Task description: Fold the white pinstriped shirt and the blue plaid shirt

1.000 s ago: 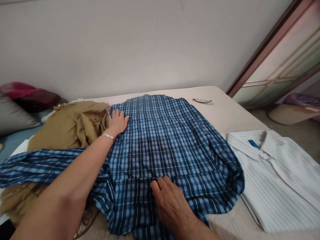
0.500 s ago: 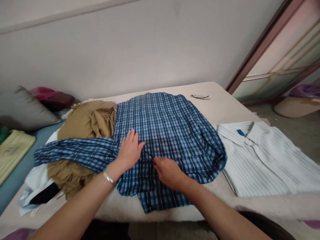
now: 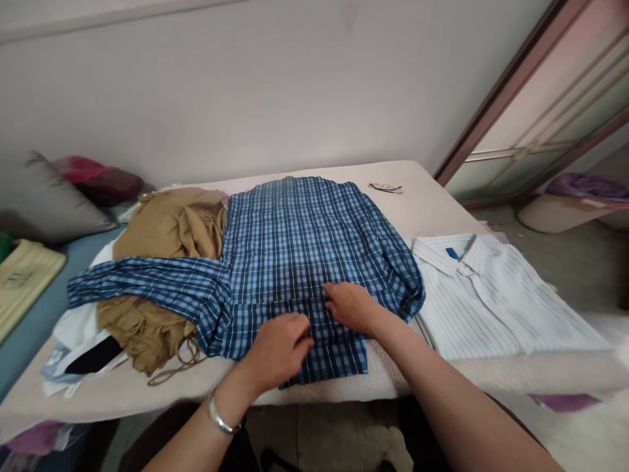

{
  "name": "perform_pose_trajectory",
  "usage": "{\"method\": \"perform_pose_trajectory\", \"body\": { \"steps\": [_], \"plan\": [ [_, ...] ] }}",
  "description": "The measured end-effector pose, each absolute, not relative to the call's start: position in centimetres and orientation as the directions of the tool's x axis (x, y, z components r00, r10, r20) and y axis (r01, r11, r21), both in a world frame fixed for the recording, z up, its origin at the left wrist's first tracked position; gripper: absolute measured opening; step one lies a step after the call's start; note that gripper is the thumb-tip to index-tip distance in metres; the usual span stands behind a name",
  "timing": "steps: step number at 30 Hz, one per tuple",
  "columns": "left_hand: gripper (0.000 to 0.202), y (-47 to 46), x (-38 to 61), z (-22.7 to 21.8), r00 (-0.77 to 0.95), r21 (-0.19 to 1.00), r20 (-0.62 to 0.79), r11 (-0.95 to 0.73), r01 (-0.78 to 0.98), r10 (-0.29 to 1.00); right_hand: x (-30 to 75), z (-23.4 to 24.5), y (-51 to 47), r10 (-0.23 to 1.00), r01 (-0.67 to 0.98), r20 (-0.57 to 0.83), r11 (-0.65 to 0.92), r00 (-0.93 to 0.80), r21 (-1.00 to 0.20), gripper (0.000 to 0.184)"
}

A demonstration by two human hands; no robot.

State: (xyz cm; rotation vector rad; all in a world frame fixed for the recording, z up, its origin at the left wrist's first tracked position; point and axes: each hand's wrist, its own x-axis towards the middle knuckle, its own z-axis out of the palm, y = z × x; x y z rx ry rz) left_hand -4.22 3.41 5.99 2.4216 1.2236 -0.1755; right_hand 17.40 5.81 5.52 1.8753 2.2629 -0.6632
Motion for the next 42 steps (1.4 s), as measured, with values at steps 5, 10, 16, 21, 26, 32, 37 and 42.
{"method": "perform_pose_trajectory", "body": {
  "steps": [5,10,16,21,26,32,37,42],
  "plan": [
    [0.027,-0.4,-3.9,5.2,0.74,0.327,-0.405,-0.671,0.666,0.537,18.6,6.6,5.5,0.898,0.955,-0.382,0.116,-0.218,-0.273,0.02],
    [0.058,-1.3,-3.5,3.8,0.703,0.229,-0.476,-0.697,0.68,0.529,18.4,7.7,4.6,0.838,0.961,-0.491,0.133,-0.24,-0.242,0.017],
    [0.055,-0.8,-2.7,4.0,0.673,0.26,-0.528,-0.656,0.709,0.518,17.0,7.6,3.9,0.792,0.941,-0.508,0.266,-0.337,-0.21,0.027],
    [0.038,-0.5,-3.3,5.4,0.654,0.335,-0.566,-0.586,0.738,0.501,16.4,6.7,3.7,0.789,0.93,-0.494,0.322,-0.367,-0.177,0.031],
    [0.017,0.5,-3.7,5.0,0.65,0.451,-0.442,-0.473,0.757,0.618,16.2,6.2,3.5,0.803,0.931,-0.471,0.319,-0.364,-0.175,0.033],
    [0.026,4.2,-5.6,4.8,0.424,0.415,-0.253,-0.298,0.86,0.87,15.8,5.9,3.4,0.82,0.942,-0.463,0.292,-0.336,-0.165,0.032],
    [0.021,5.0,-5.7,4.6,0.358,0.501,-0.122,-0.254,0.828,0.926,15.6,5.9,3.5,0.817,0.946,-0.477,0.281,-0.324,-0.163,0.033],
    [0.016,3.0,-3.8,3.2,0.458,0.381,-0.142,-0.378,0.844,0.878,15.3,6.2,3.7,0.812,0.956,-0.505,0.249,-0.293,-0.155,0.03]
  ]
}}
